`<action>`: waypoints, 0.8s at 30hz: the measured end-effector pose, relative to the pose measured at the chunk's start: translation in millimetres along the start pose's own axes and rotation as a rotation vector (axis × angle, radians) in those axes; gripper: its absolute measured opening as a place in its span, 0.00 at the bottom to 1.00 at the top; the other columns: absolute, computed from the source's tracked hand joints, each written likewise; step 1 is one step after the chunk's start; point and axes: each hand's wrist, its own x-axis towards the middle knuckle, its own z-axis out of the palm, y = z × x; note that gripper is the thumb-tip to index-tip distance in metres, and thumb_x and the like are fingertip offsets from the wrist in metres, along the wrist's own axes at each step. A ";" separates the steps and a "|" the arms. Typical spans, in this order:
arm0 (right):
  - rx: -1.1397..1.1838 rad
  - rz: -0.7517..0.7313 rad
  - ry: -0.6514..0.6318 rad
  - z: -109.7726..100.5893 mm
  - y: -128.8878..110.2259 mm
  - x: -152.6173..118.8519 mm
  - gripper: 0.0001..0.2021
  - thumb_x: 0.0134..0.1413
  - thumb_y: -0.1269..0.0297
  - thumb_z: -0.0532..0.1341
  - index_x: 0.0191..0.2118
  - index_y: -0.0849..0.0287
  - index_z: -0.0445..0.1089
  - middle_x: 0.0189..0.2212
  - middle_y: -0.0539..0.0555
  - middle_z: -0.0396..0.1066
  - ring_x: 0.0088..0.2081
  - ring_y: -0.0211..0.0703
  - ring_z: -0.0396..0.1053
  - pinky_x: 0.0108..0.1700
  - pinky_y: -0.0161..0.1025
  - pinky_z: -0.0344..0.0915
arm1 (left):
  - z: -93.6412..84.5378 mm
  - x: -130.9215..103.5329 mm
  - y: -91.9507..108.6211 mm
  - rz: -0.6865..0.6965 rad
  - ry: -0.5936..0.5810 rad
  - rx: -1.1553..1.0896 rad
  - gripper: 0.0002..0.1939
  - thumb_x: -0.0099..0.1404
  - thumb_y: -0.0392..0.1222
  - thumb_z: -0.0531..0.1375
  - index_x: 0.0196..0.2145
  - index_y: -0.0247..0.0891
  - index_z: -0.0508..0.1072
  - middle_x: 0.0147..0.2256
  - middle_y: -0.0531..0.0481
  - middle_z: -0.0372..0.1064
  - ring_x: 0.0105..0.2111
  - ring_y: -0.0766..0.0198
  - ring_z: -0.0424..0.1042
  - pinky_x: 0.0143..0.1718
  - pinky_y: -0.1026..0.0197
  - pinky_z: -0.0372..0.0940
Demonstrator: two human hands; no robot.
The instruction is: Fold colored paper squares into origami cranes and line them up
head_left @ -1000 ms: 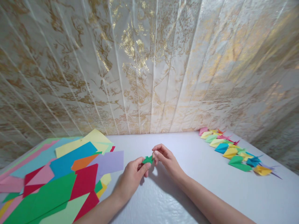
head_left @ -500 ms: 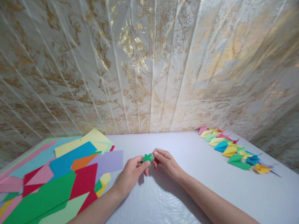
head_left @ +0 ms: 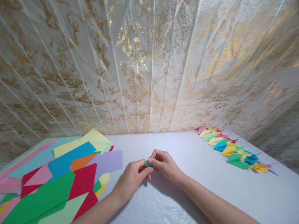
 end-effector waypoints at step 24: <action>0.098 0.055 -0.038 -5.1 -1.0 4.0 0.24 0.42 0.44 0.73 0.26 0.61 0.69 0.18 0.47 0.65 0.21 0.34 0.59 0.25 0.34 0.54 | -2.8 2.9 -1.6 0.002 0.045 -0.049 0.15 0.64 0.51 0.59 0.29 0.37 0.76 0.25 0.51 0.73 0.25 0.64 0.66 0.28 0.63 0.60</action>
